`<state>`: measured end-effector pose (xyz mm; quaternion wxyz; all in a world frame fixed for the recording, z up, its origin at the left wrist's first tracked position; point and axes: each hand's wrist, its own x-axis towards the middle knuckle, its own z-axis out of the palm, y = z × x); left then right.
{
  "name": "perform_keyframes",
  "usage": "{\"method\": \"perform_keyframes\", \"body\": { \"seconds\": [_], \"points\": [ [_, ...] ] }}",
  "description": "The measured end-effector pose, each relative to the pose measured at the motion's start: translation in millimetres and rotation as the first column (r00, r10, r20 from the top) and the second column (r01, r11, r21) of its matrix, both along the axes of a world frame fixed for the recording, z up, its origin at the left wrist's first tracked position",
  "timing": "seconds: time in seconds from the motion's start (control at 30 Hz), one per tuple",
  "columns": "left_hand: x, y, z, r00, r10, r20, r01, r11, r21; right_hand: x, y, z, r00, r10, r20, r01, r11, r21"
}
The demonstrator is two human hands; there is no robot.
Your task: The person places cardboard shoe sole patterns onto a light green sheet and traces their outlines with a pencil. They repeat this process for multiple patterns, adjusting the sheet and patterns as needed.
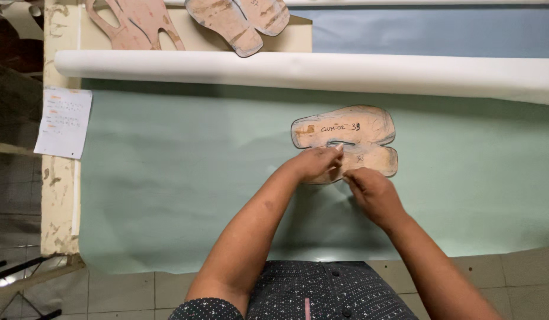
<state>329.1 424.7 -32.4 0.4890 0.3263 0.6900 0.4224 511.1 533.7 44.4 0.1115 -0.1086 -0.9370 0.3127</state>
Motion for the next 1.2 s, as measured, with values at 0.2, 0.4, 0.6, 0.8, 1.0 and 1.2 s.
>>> {"method": "perform_keyframes", "body": {
  "seconds": [0.2,0.4,0.6,0.8,1.0,1.2],
  "points": [
    [-17.4,3.6,-4.0,0.974,0.033,0.224,-0.013,0.996,-0.091,-26.4,-45.8,-4.0,0.981,0.181,-0.069,-0.187,0.978,-0.092],
    [-22.1,-3.0,17.5,0.932,0.073,0.355,-0.032,0.992,-0.122,-50.1,-64.3,-6.3,0.974,0.189,-0.128,-0.205,0.97,-0.128],
    [-18.8,-9.2,18.9,0.917,0.11,0.382,-0.064,0.99,-0.129,-41.9,-59.7,1.3,0.99,0.049,-0.129,-0.071,0.982,-0.175],
    [14.6,-34.1,10.7,0.925,0.028,-0.379,0.05,0.979,0.196,-37.9,-0.3,9.8,0.95,-0.286,-0.127,0.24,0.925,-0.294],
    [29.0,-41.0,33.8,0.805,0.079,-0.587,0.039,0.982,0.185,-64.9,21.6,-12.5,0.951,-0.306,0.039,0.299,0.879,-0.371],
    [31.1,-41.2,37.0,0.786,0.08,-0.613,0.035,0.984,0.174,-65.9,26.5,-21.7,0.964,-0.251,0.09,0.266,0.885,-0.382]
  ]
}}
